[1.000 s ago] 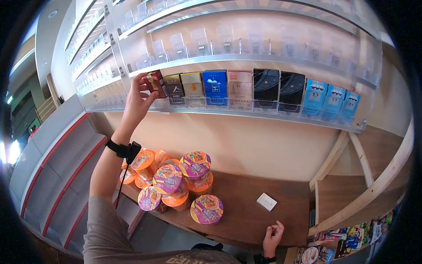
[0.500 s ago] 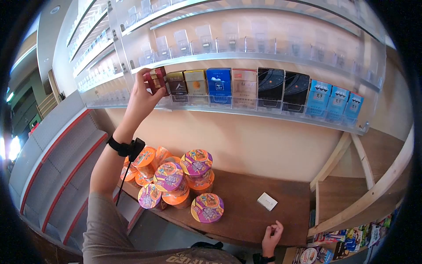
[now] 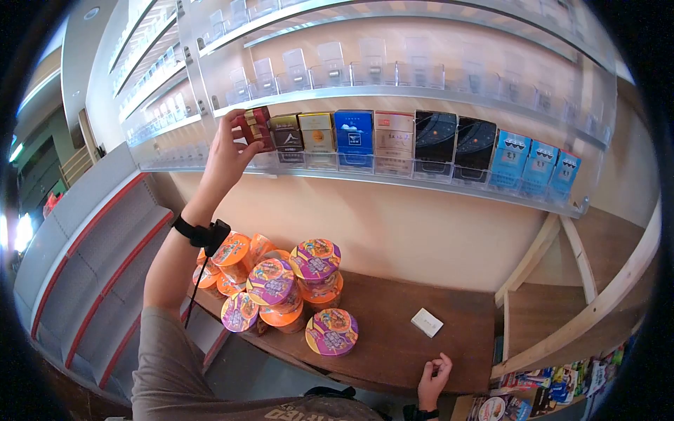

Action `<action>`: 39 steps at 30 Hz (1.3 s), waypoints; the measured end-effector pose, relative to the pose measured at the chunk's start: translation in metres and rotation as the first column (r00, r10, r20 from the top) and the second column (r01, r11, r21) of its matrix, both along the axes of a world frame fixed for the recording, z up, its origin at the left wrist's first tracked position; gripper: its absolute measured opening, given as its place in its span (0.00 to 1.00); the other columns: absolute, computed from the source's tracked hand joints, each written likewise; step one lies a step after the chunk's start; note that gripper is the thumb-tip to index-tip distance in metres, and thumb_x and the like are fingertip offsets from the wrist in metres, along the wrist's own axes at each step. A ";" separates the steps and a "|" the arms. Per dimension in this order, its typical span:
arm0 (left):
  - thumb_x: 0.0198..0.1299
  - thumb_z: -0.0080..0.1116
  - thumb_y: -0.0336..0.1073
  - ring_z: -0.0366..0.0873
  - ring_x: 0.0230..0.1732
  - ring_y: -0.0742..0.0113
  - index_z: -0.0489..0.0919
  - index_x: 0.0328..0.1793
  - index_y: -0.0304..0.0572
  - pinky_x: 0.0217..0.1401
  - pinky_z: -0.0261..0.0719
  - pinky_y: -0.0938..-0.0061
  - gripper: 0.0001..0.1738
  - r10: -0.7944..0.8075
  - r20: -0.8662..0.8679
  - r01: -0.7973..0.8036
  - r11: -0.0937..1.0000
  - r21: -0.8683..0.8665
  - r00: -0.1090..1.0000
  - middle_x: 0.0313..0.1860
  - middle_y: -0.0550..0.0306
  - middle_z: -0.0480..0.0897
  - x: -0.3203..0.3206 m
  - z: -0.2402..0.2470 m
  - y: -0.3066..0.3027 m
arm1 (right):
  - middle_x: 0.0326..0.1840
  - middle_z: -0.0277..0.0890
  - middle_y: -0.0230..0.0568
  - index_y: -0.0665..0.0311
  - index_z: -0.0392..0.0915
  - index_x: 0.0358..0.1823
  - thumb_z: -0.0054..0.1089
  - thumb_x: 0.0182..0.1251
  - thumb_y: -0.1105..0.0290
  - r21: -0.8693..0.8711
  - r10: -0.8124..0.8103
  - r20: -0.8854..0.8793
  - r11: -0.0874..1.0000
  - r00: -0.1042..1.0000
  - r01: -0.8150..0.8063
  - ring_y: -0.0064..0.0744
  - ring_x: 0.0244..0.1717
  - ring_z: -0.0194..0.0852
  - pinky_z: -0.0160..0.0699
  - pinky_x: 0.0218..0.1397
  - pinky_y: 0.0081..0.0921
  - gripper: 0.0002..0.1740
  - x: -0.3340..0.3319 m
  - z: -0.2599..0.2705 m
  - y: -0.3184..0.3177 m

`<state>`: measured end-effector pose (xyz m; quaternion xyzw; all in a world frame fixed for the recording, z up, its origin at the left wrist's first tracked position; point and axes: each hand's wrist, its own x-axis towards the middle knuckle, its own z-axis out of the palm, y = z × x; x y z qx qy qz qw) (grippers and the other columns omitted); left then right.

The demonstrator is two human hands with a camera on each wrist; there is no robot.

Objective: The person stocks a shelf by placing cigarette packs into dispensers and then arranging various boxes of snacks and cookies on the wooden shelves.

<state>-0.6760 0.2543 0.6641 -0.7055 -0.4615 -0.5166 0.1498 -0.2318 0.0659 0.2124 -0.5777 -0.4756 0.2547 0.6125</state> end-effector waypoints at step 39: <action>0.53 0.54 0.27 0.72 0.60 0.43 0.70 0.64 0.36 0.64 0.71 0.56 0.28 0.302 -0.397 -0.155 0.920 0.360 0.867 0.58 0.42 0.76 0.011 0.002 -0.003 | 0.37 0.65 0.31 0.67 0.64 0.62 0.53 0.69 0.79 -0.018 0.000 0.014 1.000 1.000 0.000 0.22 0.39 0.64 0.66 0.48 0.20 0.21 0.004 -0.009 0.000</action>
